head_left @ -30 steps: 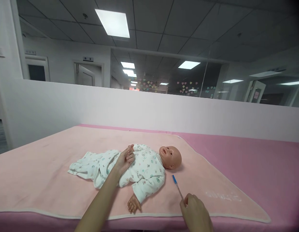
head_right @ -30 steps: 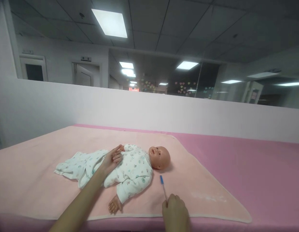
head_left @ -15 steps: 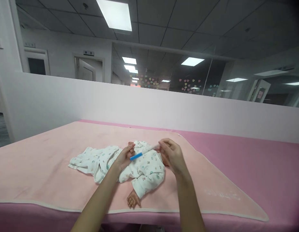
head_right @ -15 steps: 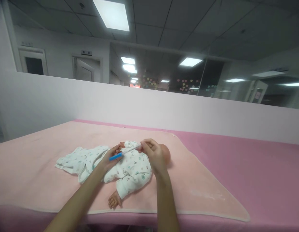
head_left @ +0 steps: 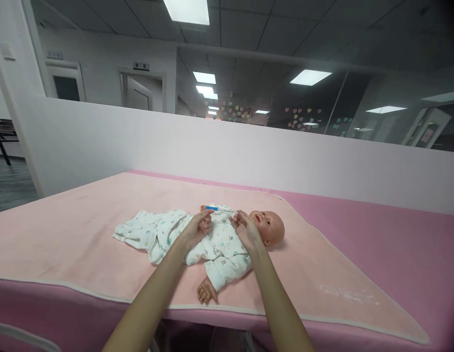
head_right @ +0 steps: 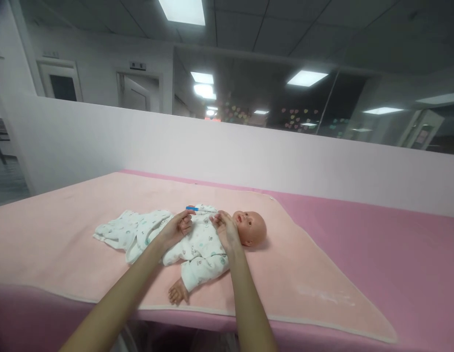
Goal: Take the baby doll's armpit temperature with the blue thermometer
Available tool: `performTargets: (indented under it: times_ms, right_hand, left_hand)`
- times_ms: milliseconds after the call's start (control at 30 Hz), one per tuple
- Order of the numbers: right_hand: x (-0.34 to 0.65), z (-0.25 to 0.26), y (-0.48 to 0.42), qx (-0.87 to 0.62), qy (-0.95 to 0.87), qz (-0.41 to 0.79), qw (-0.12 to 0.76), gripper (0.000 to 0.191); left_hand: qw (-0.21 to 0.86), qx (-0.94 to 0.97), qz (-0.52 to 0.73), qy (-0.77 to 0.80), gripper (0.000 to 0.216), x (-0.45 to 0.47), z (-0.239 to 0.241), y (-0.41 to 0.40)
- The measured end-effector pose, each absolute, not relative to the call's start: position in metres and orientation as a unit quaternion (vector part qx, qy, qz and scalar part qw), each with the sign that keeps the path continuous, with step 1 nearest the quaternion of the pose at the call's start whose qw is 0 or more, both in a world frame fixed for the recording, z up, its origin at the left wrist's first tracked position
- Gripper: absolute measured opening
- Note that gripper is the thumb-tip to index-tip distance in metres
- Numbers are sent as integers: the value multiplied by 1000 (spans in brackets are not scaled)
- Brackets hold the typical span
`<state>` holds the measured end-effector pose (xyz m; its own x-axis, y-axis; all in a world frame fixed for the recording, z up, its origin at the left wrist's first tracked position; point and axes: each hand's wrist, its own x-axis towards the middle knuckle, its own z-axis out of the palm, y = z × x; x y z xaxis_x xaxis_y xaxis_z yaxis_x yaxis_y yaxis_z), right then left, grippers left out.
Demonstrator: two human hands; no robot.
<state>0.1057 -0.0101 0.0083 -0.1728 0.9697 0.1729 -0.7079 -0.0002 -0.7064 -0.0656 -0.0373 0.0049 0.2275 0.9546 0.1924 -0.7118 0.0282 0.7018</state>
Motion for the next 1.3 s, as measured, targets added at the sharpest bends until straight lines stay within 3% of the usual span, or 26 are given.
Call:
performTargets:
  times_ms: [300, 500, 900, 1300]
  right_hand:
    - [108, 7, -12, -170, -328, 696, 616, 7]
    - [106, 7, -12, -164, -351, 690, 611, 9]
    - [105, 5, -11, -165, -375, 674, 614, 7]
    - [105, 6, -12, -184, -378, 665, 617, 20]
  left_hand:
    - [722, 311, 604, 132, 28, -69, 5, -35]
    - [711, 308, 616, 139, 16, -67, 1, -31]
    - [696, 312, 627, 161, 22, -66, 4, -35]
    - [706, 304, 623, 143, 17, -68, 5, -37]
